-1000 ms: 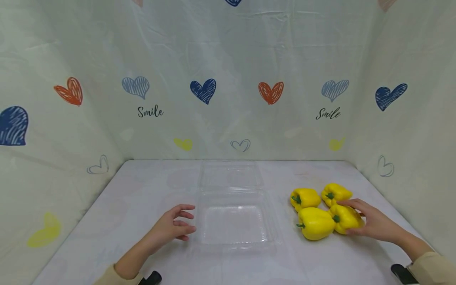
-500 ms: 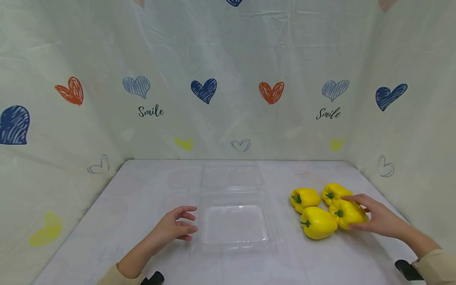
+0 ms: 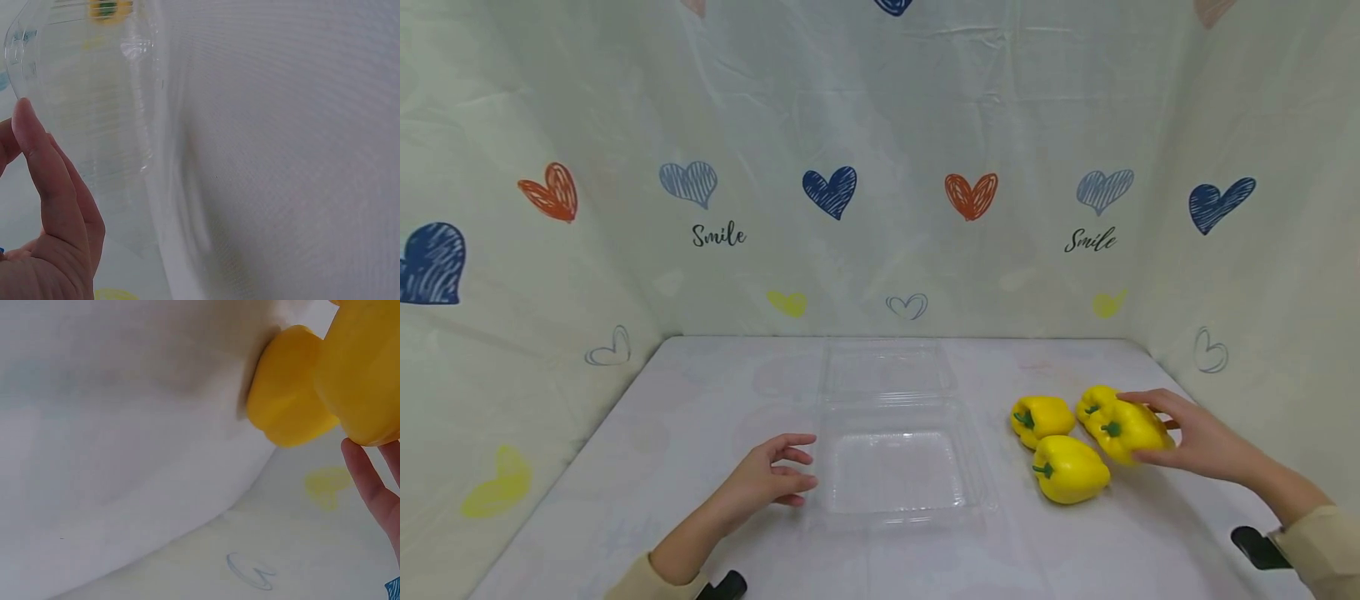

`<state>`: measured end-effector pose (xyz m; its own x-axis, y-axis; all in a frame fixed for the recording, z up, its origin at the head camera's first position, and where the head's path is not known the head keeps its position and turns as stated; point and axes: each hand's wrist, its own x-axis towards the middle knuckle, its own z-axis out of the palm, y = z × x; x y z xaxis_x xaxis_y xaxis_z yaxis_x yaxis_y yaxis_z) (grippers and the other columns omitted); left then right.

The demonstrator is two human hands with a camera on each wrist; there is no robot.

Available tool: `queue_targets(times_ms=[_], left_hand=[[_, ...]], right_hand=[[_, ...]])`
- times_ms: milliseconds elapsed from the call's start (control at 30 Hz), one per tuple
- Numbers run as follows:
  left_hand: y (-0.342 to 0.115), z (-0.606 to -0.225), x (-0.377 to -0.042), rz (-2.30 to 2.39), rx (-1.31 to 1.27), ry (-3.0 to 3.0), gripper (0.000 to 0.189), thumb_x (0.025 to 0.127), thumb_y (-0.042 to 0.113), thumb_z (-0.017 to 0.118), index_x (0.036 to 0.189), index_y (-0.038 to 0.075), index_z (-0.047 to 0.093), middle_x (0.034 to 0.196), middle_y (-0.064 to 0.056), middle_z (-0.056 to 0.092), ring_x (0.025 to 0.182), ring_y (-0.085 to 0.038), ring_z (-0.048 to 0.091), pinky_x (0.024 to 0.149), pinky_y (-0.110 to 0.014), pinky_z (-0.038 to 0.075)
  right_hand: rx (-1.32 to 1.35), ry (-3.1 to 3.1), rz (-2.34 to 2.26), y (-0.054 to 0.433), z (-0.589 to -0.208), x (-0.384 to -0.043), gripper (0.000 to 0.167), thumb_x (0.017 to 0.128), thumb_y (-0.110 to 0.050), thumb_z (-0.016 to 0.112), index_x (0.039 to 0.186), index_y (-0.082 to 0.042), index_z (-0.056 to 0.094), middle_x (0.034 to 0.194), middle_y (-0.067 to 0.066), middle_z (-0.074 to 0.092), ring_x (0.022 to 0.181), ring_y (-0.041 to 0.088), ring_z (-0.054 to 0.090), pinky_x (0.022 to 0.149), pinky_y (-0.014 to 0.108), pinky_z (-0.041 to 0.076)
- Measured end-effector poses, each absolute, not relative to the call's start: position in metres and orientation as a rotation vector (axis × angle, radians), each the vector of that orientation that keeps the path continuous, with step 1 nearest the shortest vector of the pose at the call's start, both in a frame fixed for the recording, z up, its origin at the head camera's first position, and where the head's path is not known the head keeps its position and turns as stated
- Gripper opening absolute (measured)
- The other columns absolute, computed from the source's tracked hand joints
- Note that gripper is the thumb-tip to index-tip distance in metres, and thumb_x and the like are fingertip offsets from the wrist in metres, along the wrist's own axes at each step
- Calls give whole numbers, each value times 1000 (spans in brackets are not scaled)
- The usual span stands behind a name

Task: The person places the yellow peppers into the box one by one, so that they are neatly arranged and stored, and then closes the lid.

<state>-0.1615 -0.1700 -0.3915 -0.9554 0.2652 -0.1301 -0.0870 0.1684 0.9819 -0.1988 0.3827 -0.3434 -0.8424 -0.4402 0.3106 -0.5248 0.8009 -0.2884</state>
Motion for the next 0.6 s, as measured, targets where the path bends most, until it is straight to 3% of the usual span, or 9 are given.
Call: queue_targets(times_ms=[433,600], left_hand=[[-169,-390,-162,1859,166,2175,67,78,6,73,135,-5,39,112,-20,49,84,-21,60,69,-38,55],[-169,-390,-162,1861,163,2169,66,78,5,73,134,-5,39,112,-20,49,83,-20,61,69,-38,55]], right_hand=[[791,-2735,531,364,-332,-206,69,68,-28,84,125,-7,53,119,9,54,96,3,43,71,24,51],[775,-2761,543,355,-329,-207,69,71,-32,81,127,-6,51,120,10,53,98,14,46,72,25,51]])
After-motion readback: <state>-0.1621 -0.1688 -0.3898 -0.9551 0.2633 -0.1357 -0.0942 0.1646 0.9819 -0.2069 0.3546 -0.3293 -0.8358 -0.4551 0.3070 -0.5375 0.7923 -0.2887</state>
